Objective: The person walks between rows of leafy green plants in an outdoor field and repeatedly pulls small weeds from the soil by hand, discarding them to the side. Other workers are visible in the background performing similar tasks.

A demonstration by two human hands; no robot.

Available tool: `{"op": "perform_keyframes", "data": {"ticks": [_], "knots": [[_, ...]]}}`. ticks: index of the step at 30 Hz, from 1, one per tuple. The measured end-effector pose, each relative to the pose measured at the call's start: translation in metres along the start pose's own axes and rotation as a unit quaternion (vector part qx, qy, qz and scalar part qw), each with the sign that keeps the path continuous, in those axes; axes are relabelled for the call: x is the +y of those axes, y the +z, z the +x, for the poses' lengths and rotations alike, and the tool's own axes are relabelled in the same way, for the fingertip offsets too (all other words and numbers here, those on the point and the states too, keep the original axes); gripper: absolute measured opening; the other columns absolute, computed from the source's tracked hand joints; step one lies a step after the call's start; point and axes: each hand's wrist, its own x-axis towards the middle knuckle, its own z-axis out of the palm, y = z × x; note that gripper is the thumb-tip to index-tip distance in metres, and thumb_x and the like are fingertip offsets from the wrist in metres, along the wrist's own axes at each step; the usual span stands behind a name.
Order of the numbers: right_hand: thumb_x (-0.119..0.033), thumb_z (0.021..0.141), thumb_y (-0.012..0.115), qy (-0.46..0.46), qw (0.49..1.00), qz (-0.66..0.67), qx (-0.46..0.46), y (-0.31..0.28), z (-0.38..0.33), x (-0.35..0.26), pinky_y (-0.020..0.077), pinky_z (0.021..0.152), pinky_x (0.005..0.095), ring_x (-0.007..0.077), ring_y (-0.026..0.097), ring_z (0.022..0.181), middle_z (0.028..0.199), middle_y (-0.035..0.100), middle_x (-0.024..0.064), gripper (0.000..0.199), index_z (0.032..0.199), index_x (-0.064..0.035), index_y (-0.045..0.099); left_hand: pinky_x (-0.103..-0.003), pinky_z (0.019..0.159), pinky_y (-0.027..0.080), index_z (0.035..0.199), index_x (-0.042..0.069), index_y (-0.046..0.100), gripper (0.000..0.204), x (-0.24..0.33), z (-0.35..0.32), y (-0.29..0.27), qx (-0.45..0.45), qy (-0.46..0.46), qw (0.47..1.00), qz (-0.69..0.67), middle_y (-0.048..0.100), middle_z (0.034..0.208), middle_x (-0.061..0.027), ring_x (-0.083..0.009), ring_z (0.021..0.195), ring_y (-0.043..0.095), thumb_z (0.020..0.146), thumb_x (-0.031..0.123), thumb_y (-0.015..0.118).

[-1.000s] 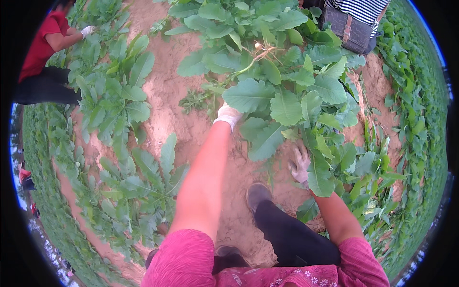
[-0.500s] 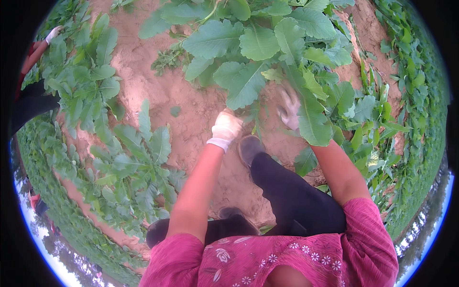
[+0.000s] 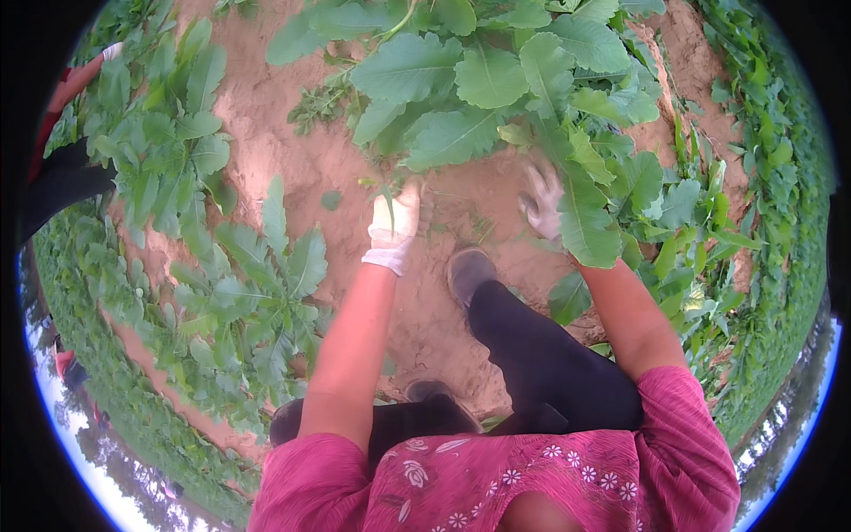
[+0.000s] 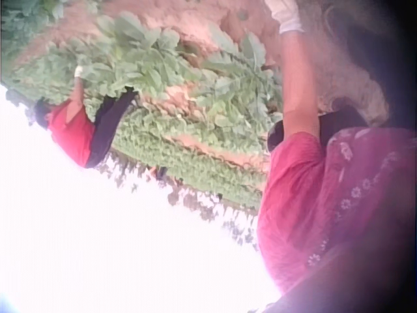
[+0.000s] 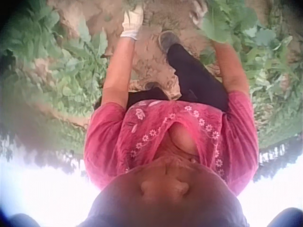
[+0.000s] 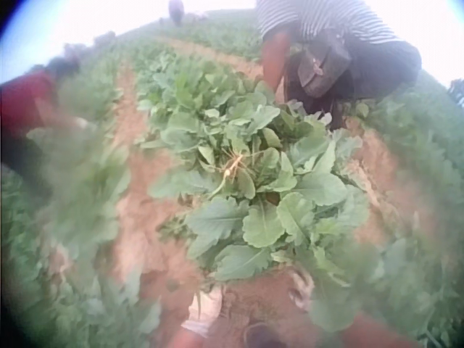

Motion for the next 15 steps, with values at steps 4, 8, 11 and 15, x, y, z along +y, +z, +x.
{"op": "perform_keyframes", "data": {"ticks": [4, 8, 11, 15], "knots": [[-0.019, 0.077, 0.072, 0.018, 0.99, 0.134, 0.027, 0.012, -0.003, 0.001, 0.0409, 0.103, 0.0547, 0.0434, 0.049, 0.125, 0.146, 0.046, 0.0174, 0.069, 0.141, -0.0103, 0.047, -0.035, 0.077, 0.054, 0.115, 0.002, 0.064, 0.043, -0.006, 0.033, -0.018, 0.005, 0.058, 0.949, 0.311, 0.073, 0.094, -0.0088, -0.0221, 0.084, 0.069, 0.095, 0.039, 0.059], [-0.02, 0.085, 0.063, 0.021, 0.998, 0.051, -0.013, 0.007, -0.001, 0.001, 0.0465, 0.098, 0.0492, 0.0363, 0.053, 0.124, 0.145, 0.048, 0.0147, 0.058, 0.14, -0.0109, 0.049, -0.036, 0.091, 0.051, 0.131, 0.009, 0.06, 0.044, -0.019, 0.081, 0.046, -0.045, 0.244, 0.923, 0.293, 0.066, 0.125, -0.007, -0.0218, 0.111, 0.064, 0.096, 0.035, 0.059], [-0.024, 0.089, 0.061, -0.009, 0.999, -0.036, -0.002, 0.002, -0.004, 0.002, 0.0495, 0.096, 0.0461, 0.0317, 0.055, 0.124, 0.145, 0.049, 0.0124, 0.053, 0.139, -0.0115, 0.052, -0.037, 0.086, 0.051, 0.128, 0.009, 0.06, 0.042, -0.005, 0.099, 0.068, -0.06, 0.156, 0.963, 0.212, 0.065, 0.122, -0.0084, -0.0222, 0.105, 0.063, 0.096, 0.037, 0.058], [-0.03, 0.094, 0.058, -0.002, 0.997, -0.07, -0.042, 0.008, -0.01, 0.005, 0.0499, 0.096, 0.043, 0.0277, 0.052, 0.128, 0.148, 0.045, 0.0082, 0.054, 0.144, -0.014, 0.048, -0.038, 0.057, 0.053, 0.102, 0.004, 0.065, 0.04, 0.012, 0.065, 0.022, 0.004, 0.105, 0.991, 0.079, 0.067, 0.086, -0.0112, -0.0215, 0.066, 0.062, 0.097, 0.043, 0.056]]}}
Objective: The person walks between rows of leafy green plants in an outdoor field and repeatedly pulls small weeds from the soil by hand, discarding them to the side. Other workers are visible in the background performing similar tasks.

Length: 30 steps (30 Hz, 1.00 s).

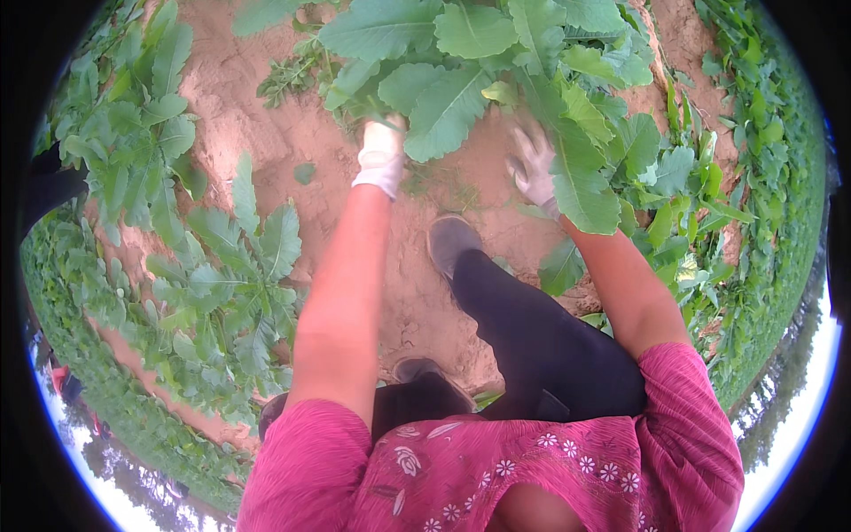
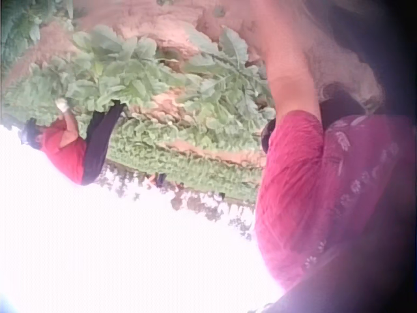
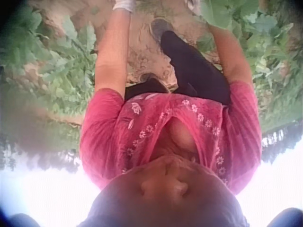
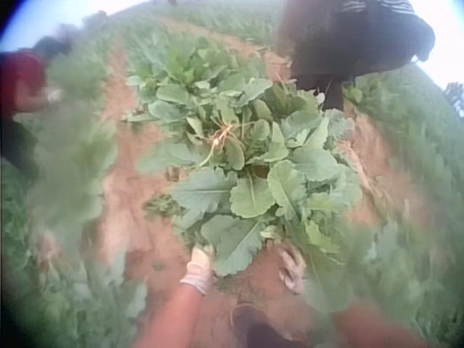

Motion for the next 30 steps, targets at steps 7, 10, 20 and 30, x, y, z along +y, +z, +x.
{"op": "perform_keyframes", "data": {"ticks": [7, 10, 20, 30], "knots": [[-0.02, 0.087, 0.062, 0.038, 0.966, 0.253, -0.04, 0.015, -0.008, 0.005, 0.0402, 0.107, 0.0494, 0.0386, 0.044, 0.133, 0.152, 0.039, 0.0159, 0.061, 0.145, -0.0093, 0.045, -0.03, 0.058, 0.05, 0.103, 0.006, 0.069, 0.031, -0.048, -0.1, 0.013, -0.194, -0.052, 0.979, 0.022, 0.067, 0.08, -0.0027, -0.0151, 0.063, 0.061, 0.096, 0.035, 0.061], [-0.021, 0.088, 0.063, -0.02, 0.998, 0.042, -0.033, 0.01, -0.009, 0.01, 0.0387, 0.108, 0.0504, 0.0391, 0.043, 0.134, 0.153, 0.039, 0.0157, 0.063, 0.146, -0.0089, 0.044, -0.036, 0.07, 0.055, 0.106, 0.005, 0.069, 0.029, -0.064, -0.1, 0.096, -0.159, 0.146, 0.945, 0.246, 0.071, 0.086, -0.0076, -0.0227, 0.075, 0.069, 0.089, 0.028, 0.068], [-0.03, 0.087, 0.066, -0.017, 0.991, 0.127, 0.037, -0.001, 0.007, -0.003, 0.0349, 0.11, 0.0536, 0.0427, 0.04, 0.134, 0.153, 0.039, 0.016, 0.067, 0.147, -0.0105, 0.043, -0.044, 0.074, 0.053, 0.092, -0.001, 0.067, 0.042, -0.029, -0.081, 0.055, 0.052, -0.005, 0.994, 0.092, 0.069, 0.08, -0.0202, -0.0341, 0.073, 0.066, 0.091, 0.041, 0.06], [-0.022, 0.086, 0.063, 0.1, 0.924, 0.367, -0.044, 0.022, -0.005, 0.008, 0.0368, 0.109, 0.0525, 0.0424, 0.044, 0.13, 0.151, 0.039, 0.0192, 0.062, 0.144, -0.0099, 0.044, -0.035, 0.1, 0.049, 0.153, 0.007, 0.033, 0.103, -0.082, -0.067, -0.017, -0.216, -0.03, 0.917, 0.334, 0.065, 0.129, -0.0153, -0.0273, 0.118, 0.062, 0.069, 0.035, 0.086]]}}
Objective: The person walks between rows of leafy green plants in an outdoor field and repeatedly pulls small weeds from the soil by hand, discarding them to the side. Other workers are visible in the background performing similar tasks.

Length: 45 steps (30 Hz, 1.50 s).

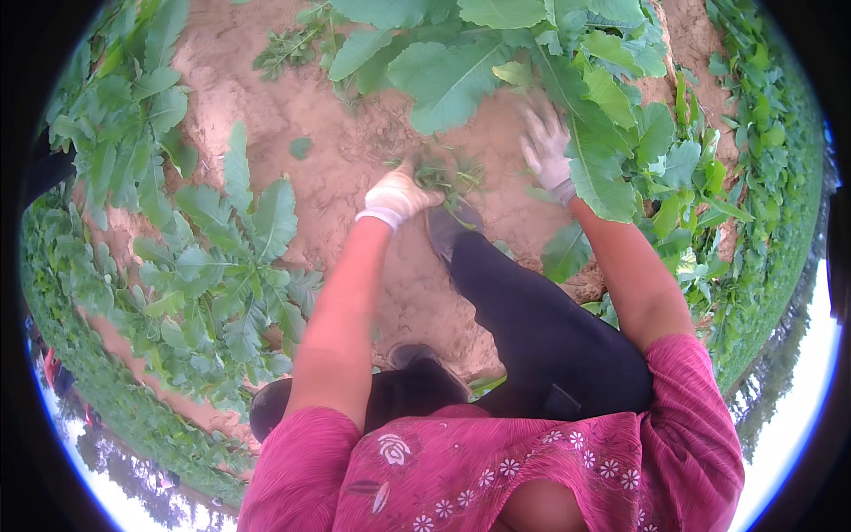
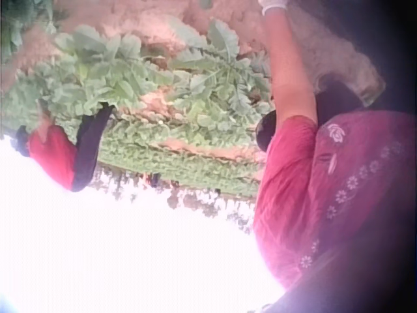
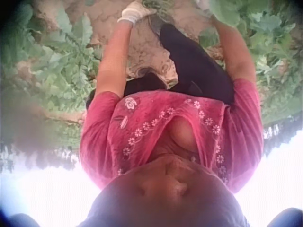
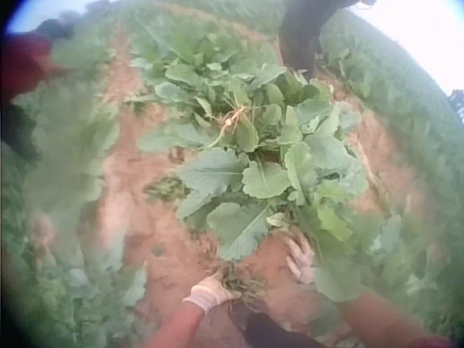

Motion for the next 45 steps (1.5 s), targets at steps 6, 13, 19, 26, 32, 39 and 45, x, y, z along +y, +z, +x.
{"op": "perform_keyframes", "data": {"ticks": [6, 13, 19, 26, 32, 39, 45], "knots": [[-0.014, 0.089, 0.059, -0.067, 0.94, -0.333, -0.033, -0.017, 0.004, -0.039, 0.035, 0.112, 0.0524, 0.0383, 0.038, 0.139, 0.152, 0.039, 0.0184, 0.058, 0.145, -0.0112, 0.044, -0.042, 0.097, 0.048, 0.12, 0.009, 0.068, 0.048, 0.035, -0.023, -0.015, 0.074, -0.043, 0.992, -0.091, 0.069, 0.116, -0.0201, -0.0383, 0.111, 0.063, 0.087, 0.044, 0.063], [-0.014, 0.088, 0.06, -0.175, 0.885, -0.401, -0.161, -0.041, -0.017, -0.076, 0.0529, 0.079, 0.0433, 0.0289, 0.066, 0.099, 0.116, 0.066, 0.0104, 0.033, 0.121, -0.0105, 0.063, -0.044, 0.099, 0.046, 0.149, 0.013, 0.037, 0.08, 0.006, -0.089, -0.107, 0.297, 0.025, 0.946, 0.126, 0.065, 0.115, -0.0212, -0.039, 0.116, 0.059, 0.082, 0.036, 0.073], [-0.035, 0.092, 0.055, -0.046, 0.756, -0.525, -0.388, -0.003, -0.014, -0.046, 0.0538, 0.068, 0.0426, 0.0293, 0.071, 0.077, 0.079, 0.072, 0.0102, 0.031, 0.083, -0.0143, 0.076, -0.046, 0.109, 0.038, 0.149, 0.022, 0.042, 0.067, -0.078, -0.093, -0.082, 0.344, 0.063, 0.896, 0.272, 0.051, 0.137, -0.022, -0.0365, 0.133, 0.044, 0.087, 0.032, 0.066], [-0.03, 0.093, 0.057, -0.024, 0.864, -0.397, -0.308, -0.003, 0.0, -0.044, 0.0557, 0.065, 0.043, 0.0313, 0.071, 0.075, 0.086, 0.074, 0.0102, 0.025, 0.091, -0.012, 0.074, -0.05, 0.11, 0.036, 0.148, 0.023, 0.045, 0.062, -0.129, -0.071, -0.061, 0.31, 0.116, 0.935, 0.129, 0.041, 0.153, -0.0186, -0.04, 0.136, 0.043, 0.089, 0.022, 0.064], [-0.029, 0.098, 0.063, 0.251, 0.845, 0.29, -0.373, -0.026, 0.06, -0.152, 0.0521, 0.064, 0.0262, 0.0106, 0.062, 0.068, 0.08, 0.069, 0.0028, 0.03, 0.098, 0.0008, 0.069, -0.049, 0.112, 0.034, 0.146, 0.015, 0.046, 0.064, -0.141, -0.067, -0.055, 0.361, 0.234, 0.902, 0.045, 0.046, 0.149, -0.0176, -0.0401, 0.137, 0.043, 0.087, 0.01, 0.067], [-0.022, 0.094, 0.061, -0.111, 0.992, -0.065, 0.01, -0.061, 0.264, -0.242, 0.0511, 0.091, 0.0364, 0.0282, 0.066, 0.099, 0.111, 0.069, 0.0139, 0.024, 0.113, -0.0102, 0.068, -0.047, 0.111, 0.032, 0.14, 0.01, 0.051, 0.052, -0.105, -0.09, -0.081, 0.315, 0.208, 0.925, 0.044, 0.053, 0.14, -0.0201, -0.0408, 0.128, 0.049, 0.09, 0.008, 0.063], [-0.029, 0.089, 0.06, 0.027, 0.828, -0.462, -0.316, -0.026, 0.309, -0.246, 0.0537, 0.09, 0.0424, 0.0342, 0.068, 0.105, 0.105, 0.073, 0.0171, 0.03, 0.103, -0.0081, 0.076, -0.054, 0.104, 0.037, 0.134, 0.018, 0.06, 0.046, -0.066, -0.115, -0.109, 0.327, 0.106, 0.908, 0.239, 0.066, 0.109, -0.0157, -0.0357, 0.103, 0.061, 0.088, 0.026, 0.062]]}}
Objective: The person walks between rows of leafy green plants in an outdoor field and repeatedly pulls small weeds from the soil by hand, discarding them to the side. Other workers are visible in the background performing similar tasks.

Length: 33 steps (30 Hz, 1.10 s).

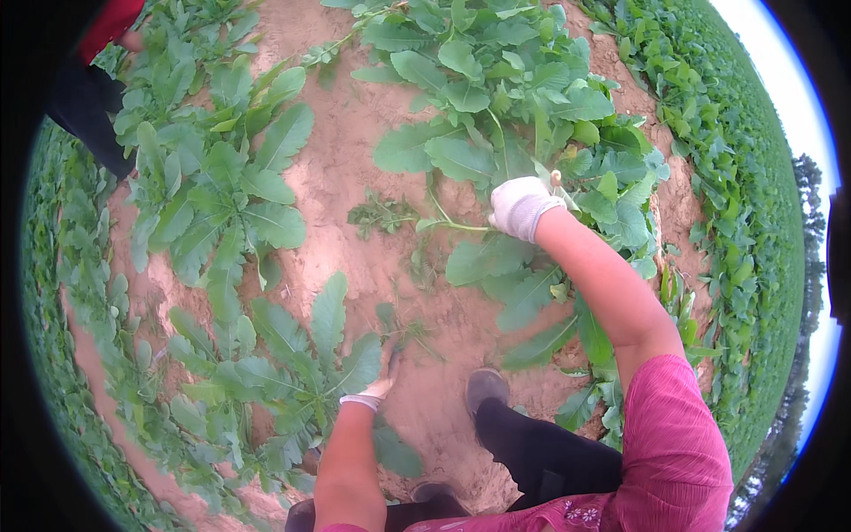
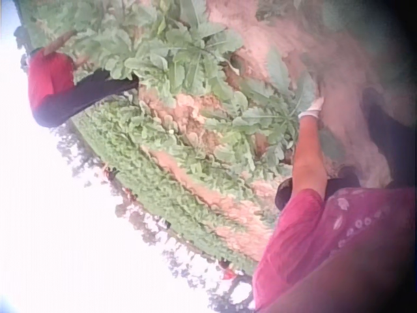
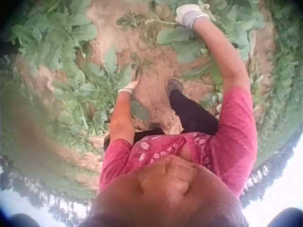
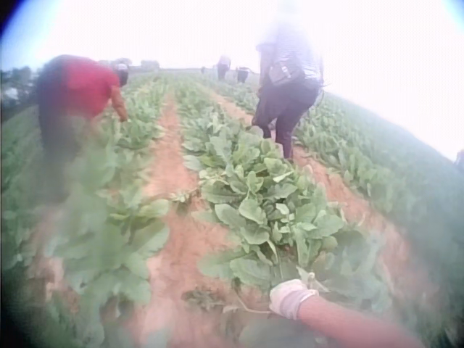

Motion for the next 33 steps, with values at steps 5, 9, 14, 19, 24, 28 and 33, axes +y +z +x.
{"op": "perform_keyframes", "data": {"ticks": [5, 9, 14, 19, 24, 28, 33], "knots": [[-0.018, 0.093, 0.057, 0.058, 0.785, 0.6, 0.141, -0.005, 0.036, -0.008, 0.052, 0.059, 0.0356, 0.023, 0.066, 0.063, 0.09, 0.07, 0.0162, 0.034, 0.124, -0.0047, 0.062, -0.059, 0.107, 0.033, 0.126, 0.021, 0.068, 0.041, 0.002, 0.002, -0.007, 0.067, 0.025, 0.997, 0.002, 0.064, 0.092, -0.0142, -0.0351, 0.095, 0.06, 0.085, 0.029, 0.064], [-0.015, 0.092, 0.057, 0.077, 0.741, 0.634, 0.207, -0.009, 0.139, 0.005, 0.0495, 0.056, 0.0339, 0.0195, 0.06, 0.059, 0.092, 0.068, 0.0143, 0.049, 0.139, -0.0039, 0.047, -0.059, 0.104, 0.034, 0.126, 0.022, 0.067, 0.041, -0.001, 0.007, -0.009, 0.052, 0.028, 0.998, 0.002, 0.063, 0.088, -0.0124, -0.0332, 0.091, 0.06, 0.085, 0.029, 0.064], [-0.028, 0.091, 0.066, 0.077, 0.853, 0.397, 0.329, -0.003, 0.215, 0.001, 0.0535, 0.071, 0.0425, 0.0334, 0.067, 0.077, 0.1, 0.071, 0.0179, 0.05, 0.133, -0.003, 0.055, -0.057, 0.1, 0.037, 0.128, 0.023, 0.066, 0.043, -0.002, 0.004, -0.006, 0.058, 0.04, 0.997, 0.026, 0.063, 0.088, -0.012, -0.0321, 0.089, 0.06, 0.085, 0.029, 0.064], [-0.044, 0.096, 0.056, 0.11, 0.856, 0.399, 0.311, 0.002, 0.164, -0.007, 0.05, 0.09, 0.0435, 0.0415, 0.063, 0.102, 0.106, 0.07, 0.022, 0.046, 0.11, -0.0027, 0.07, -0.052, 0.088, 0.043, 0.13, 0.023, 0.064, 0.045, -0.006, 0.004, 0.001, 0.011, 0.012, 1.0, -0.012, 0.062, 0.091, -0.0145, -0.0335, 0.089, 0.059, 0.086, 0.029, 0.064], [-0.04, 0.1, 0.054, 0.023, 0.601, 0.765, 0.232, 0.042, 0.069, 0.03, 0.0513, 0.056, 0.0319, 0.0161, 0.063, 0.065, 0.084, 0.069, 0.0105, 0.041, 0.106, -0.0012, 0.069, -0.054, 0.092, 0.042, 0.129, 0.023, 0.065, 0.044, -0.005, 0.006, 0.003, 0.04, 0.022, 0.999, -0.01, 0.061, 0.092, -0.015, -0.0352, 0.089, 0.058, 0.085, 0.029, 0.065], [-0.036, 0.102, 0.048, 0.167, 0.438, 0.827, 0.311, 0.039, 0.079, 0.076, 0.0491, 0.054, 0.0309, 0.0164, 0.058, 0.063, 0.087, 0.067, 0.0093, 0.04, 0.116, -0.0007, 0.062, -0.057, 0.101, 0.036, 0.128, 0.023, 0.066, 0.044, 0.0, 0.007, -0.004, 0.037, 0.034, 0.999, 0.015, 0.062, 0.093, -0.0154, -0.035, 0.09, 0.059, 0.085, 0.029, 0.065], [-0.033, 0.098, 0.052, 0.188, 0.744, 0.621, 0.158, 0.029, 0.152, 0.097, 0.0522, 0.058, 0.0337, 0.0172, 0.062, 0.061, 0.09, 0.073, 0.0123, 0.037, 0.108, -0.0002, 0.065, -0.062, 0.106, 0.032, 0.128, 0.021, 0.065, 0.046, 0.003, 0.008, -0.008, -0.003, 0.011, 0.999, 0.042, 0.066, 0.111, -0.0118, -0.0339, 0.118, 0.055, 0.082, 0.024, 0.067]]}}
